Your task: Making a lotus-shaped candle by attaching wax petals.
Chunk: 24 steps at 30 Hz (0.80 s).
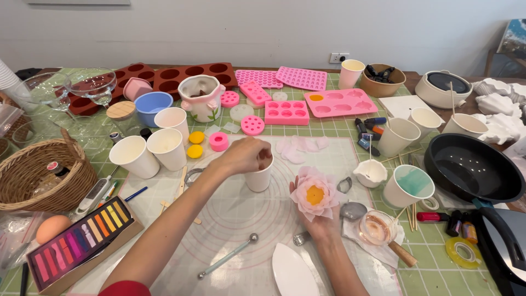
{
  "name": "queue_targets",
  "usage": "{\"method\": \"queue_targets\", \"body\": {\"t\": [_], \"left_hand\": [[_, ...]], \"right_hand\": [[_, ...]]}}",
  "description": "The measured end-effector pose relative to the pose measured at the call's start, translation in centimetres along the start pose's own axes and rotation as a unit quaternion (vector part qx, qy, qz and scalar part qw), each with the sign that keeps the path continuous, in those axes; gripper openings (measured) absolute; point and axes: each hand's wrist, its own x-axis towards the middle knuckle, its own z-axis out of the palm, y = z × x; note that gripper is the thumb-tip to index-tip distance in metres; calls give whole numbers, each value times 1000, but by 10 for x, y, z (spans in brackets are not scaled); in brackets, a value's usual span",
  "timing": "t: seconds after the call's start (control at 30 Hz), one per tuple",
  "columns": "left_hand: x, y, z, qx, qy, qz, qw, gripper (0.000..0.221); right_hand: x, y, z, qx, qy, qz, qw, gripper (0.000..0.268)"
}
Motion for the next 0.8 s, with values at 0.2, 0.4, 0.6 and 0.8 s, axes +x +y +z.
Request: {"method": "queue_targets", "body": {"t": [0.2, 0.4, 0.6, 0.8], "left_hand": [[71, -76, 6, -171, 129, -4, 977, 16], [133, -147, 78, -67, -6, -53, 996, 54], [117, -102, 67, 42, -105, -107, 988, 78], [112, -100, 63, -10, -91, -95, 991, 52]], "right_hand": [[3, -1, -4, -3, 1, -6, 1000, 37], [15, -7, -19, 14, -29, 1, 999, 39], [13, -6, -22, 37, -17, 19, 999, 40], [9, -1, -11, 11, 11, -4, 1000, 38]]}}
